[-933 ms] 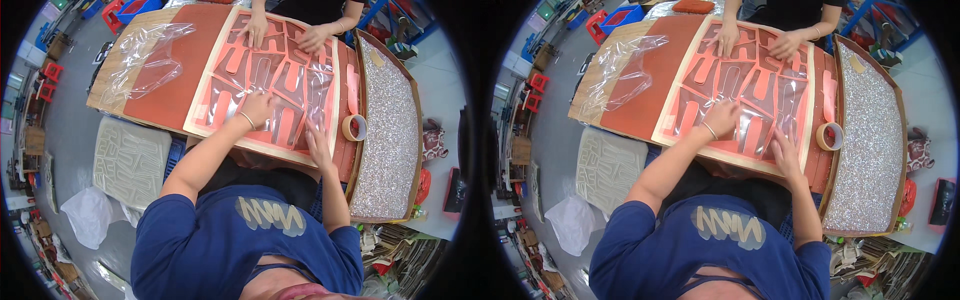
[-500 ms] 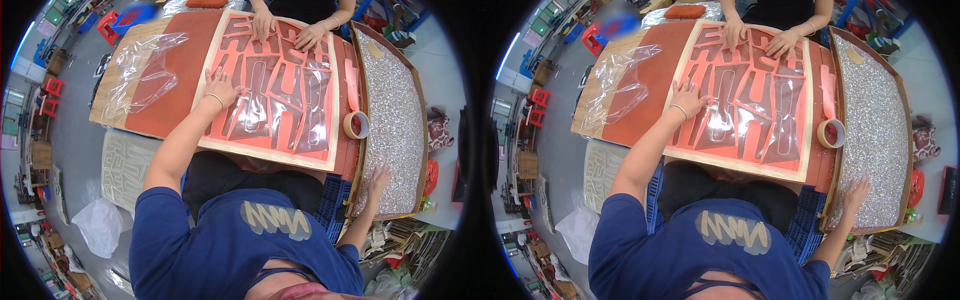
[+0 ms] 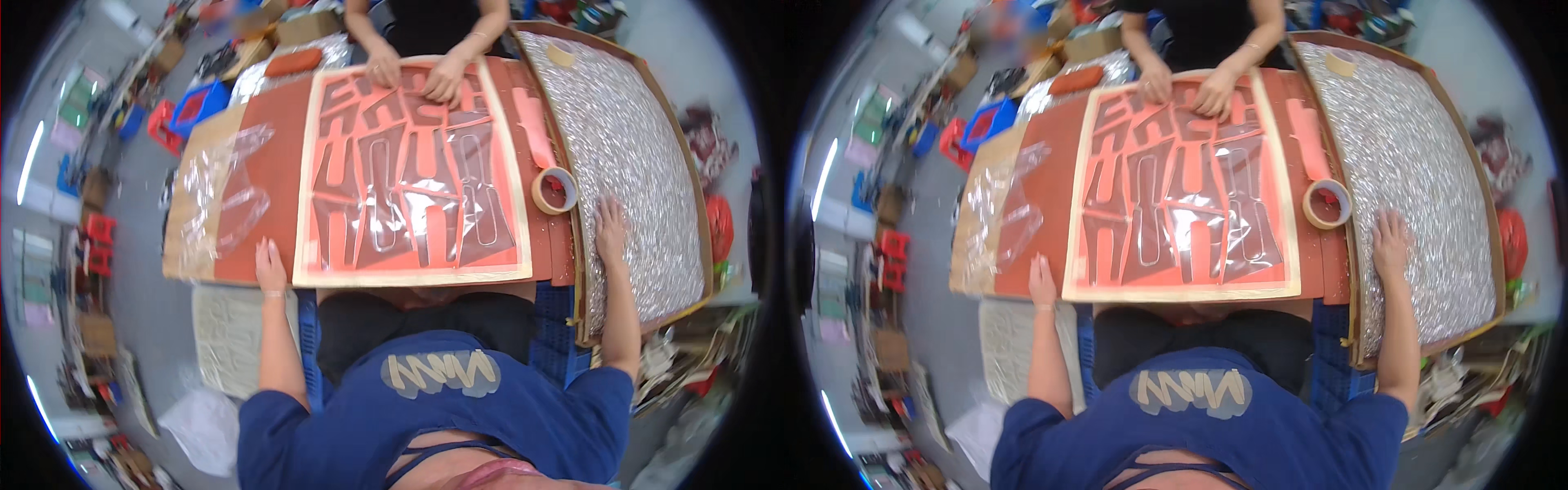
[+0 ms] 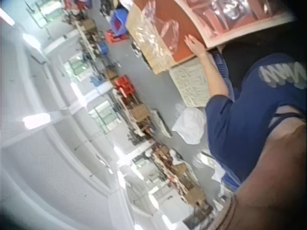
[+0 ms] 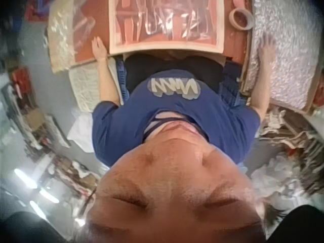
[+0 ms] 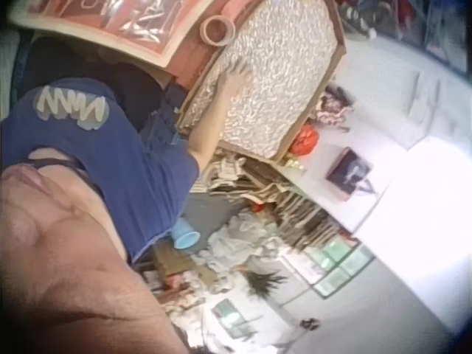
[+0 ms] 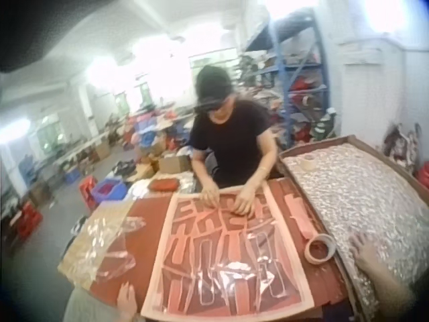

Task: Aligning shoe component stencils, applying glitter-based material, and securing with tape in a workshop setting.

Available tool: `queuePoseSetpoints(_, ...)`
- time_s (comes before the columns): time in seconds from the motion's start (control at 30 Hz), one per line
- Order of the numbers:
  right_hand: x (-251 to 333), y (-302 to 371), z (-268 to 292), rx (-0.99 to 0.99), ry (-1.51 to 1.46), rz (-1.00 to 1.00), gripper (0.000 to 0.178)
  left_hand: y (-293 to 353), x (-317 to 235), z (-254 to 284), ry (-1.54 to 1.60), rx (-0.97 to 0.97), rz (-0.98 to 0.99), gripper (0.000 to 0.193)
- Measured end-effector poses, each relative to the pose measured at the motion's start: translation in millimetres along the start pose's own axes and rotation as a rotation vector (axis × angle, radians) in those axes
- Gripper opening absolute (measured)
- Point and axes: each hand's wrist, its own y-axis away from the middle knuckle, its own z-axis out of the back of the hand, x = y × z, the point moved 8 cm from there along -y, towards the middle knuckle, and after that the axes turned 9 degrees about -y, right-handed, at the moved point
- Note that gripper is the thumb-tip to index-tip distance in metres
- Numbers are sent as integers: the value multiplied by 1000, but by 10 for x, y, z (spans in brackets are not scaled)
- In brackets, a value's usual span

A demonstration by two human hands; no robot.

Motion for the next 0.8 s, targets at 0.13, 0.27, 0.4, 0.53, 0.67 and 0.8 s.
queuePoseSetpoints(0.13,49,-79,-30,111,-65,72,42,-92,51,-87,40,17,-4,54)
queuePoseSetpoints(0.27,-667,-40,253,33,237,-281,40,-61,-57,-14,35,-96,72,56)
queuePoseSetpoints(0.4,-731,-39,454,-60,78,-389,39,88,-166,157,-23,-272,190,57)
queuePoseSetpoints(0.53,283,-159,164,105,-262,22,37,127,-215,196,-24,-318,236,58)
queuePoseSetpoints(0.67,335,-99,57,103,-252,56,38,81,-133,179,-115,-313,272,55)
queuePoseSetpoints(0.8,-891,-229,217,56,47,-223,38,42,-44,164,-151,-320,249,53)
